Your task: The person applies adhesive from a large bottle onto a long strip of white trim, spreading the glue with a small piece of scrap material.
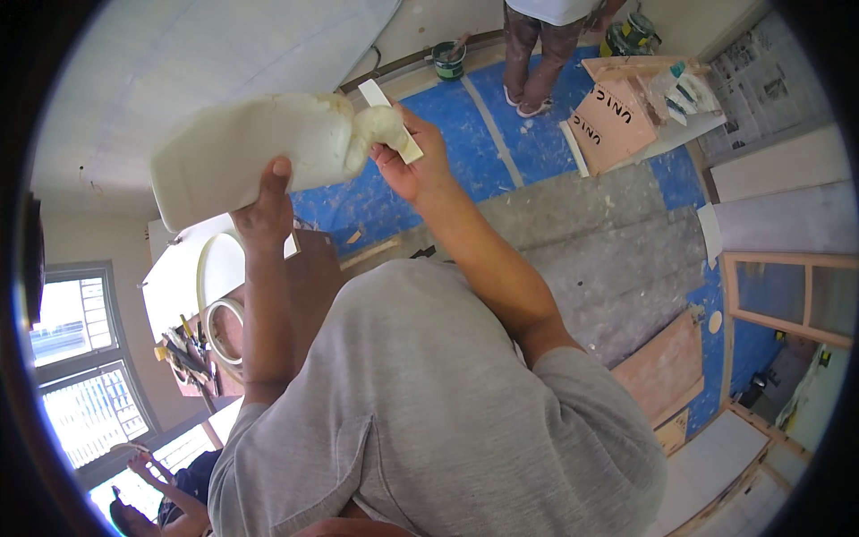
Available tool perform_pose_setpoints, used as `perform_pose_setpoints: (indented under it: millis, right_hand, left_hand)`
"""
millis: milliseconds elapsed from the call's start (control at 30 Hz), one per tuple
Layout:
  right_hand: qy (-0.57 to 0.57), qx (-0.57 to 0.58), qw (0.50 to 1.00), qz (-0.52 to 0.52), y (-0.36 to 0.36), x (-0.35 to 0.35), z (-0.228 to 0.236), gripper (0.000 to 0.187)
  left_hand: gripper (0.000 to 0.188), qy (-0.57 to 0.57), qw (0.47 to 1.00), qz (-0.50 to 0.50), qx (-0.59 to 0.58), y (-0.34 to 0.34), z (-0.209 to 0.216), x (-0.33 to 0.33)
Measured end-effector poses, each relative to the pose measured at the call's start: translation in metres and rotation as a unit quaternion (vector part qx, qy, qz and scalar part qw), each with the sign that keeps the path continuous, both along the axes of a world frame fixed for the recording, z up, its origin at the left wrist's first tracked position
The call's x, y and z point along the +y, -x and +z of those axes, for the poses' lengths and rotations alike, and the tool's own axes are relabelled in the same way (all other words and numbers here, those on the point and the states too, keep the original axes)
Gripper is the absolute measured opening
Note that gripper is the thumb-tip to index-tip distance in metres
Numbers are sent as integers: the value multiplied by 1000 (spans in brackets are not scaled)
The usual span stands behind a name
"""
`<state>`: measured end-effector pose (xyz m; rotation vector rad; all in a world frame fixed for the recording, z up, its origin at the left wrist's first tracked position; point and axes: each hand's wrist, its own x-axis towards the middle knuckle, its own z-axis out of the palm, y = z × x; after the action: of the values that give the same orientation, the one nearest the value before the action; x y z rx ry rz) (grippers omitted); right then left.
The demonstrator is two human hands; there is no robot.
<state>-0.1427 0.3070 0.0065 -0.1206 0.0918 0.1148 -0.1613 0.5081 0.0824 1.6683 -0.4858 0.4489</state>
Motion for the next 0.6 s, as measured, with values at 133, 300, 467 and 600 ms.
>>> perform_pose_setpoints:
  millis: [133, 300, 467, 600]
  right_hand:
    - [-18, -56, 998, 29, -5, -2, -12, 26]
    - [42, -9, 999, 21, -3, -4, -5, 27]
    - [48, -15, 999, 17, 3, -6, 3, 27]
    - [25, -33, 999, 32, -1, -4, 3, 26]
  left_hand:
    - [39, 41, 998, -8, -42, 6, 3, -7]
    - [38, -23, 995, 41, -83, 18, 13, -12]
    - [41, 26, 1000, 10, -15, 7, -2, 2]
    - [36, 111, 993, 3, -43, 18, 7, -17]
